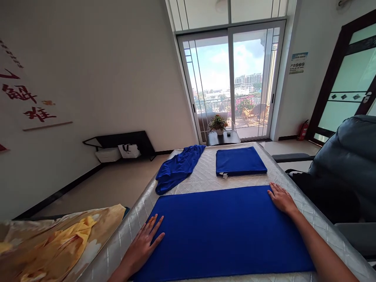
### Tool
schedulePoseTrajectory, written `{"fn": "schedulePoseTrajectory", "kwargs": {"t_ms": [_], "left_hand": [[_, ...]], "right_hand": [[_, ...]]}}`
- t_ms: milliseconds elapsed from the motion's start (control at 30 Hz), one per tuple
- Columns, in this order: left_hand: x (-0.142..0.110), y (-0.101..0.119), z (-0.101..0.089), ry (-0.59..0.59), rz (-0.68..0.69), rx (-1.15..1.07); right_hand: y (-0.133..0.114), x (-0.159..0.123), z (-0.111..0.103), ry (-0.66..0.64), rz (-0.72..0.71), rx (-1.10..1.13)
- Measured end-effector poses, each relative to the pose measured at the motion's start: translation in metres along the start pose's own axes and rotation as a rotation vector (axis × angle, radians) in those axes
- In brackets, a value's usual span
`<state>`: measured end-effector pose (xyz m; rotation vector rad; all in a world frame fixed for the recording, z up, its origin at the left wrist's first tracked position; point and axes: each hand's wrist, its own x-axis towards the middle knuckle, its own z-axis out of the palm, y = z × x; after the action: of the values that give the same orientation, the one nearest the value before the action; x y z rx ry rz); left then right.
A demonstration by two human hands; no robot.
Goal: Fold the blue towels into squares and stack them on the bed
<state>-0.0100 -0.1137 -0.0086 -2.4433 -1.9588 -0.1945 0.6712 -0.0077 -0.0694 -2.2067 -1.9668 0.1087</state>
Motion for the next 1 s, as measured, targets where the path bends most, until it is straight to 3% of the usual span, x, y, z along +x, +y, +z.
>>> {"fn": "schedulePoseTrajectory", "kwargs": {"t_ms": [133,233,300,367,467,533,600,667,767,833,1000], "left_hand": [[0.004,-0.001,-0.004,-0.076,-0.011,-0.02],[0.01,0.028,-0.004,-0.003,-0.044,-0.075],[0.015,0.074,-0.004,0.092,-0.054,-0.148],[0.018,0.138,-0.008,0.105,0.034,-0.235],[0.024,0.249,-0.017,-0.031,0.39,-0.364],[0.029,0.318,-0.019,-0.059,0.604,-0.439],[0.036,0.379,-0.013,-0.062,0.793,-0.439],[0.045,0.429,0.003,-0.032,0.898,-0.372],[0.057,0.487,0.037,0.03,0.936,-0.267],[0.062,0.515,0.059,0.062,0.915,-0.241],[0.065,0.546,0.091,0.098,0.926,-0.246]], "right_hand": [[0.005,0.008,-0.017,-0.024,-0.011,0.149],[0.012,0.017,-0.033,-0.038,-0.048,0.28],[0.017,0.022,-0.04,-0.021,-0.044,0.313],[0.019,0.025,-0.043,0.006,-0.021,0.327],[0.019,0.026,-0.046,0.024,0.01,0.349],[0.019,0.027,-0.048,0.02,0.024,0.36],[0.019,0.029,-0.051,0.013,0.037,0.367],[0.021,0.031,-0.052,0.006,0.044,0.374],[0.024,0.034,-0.052,0.001,0.048,0.38],[0.026,0.035,-0.051,-0.002,0.048,0.38],[0.028,0.038,-0.051,-0.007,0.032,0.368]]}}
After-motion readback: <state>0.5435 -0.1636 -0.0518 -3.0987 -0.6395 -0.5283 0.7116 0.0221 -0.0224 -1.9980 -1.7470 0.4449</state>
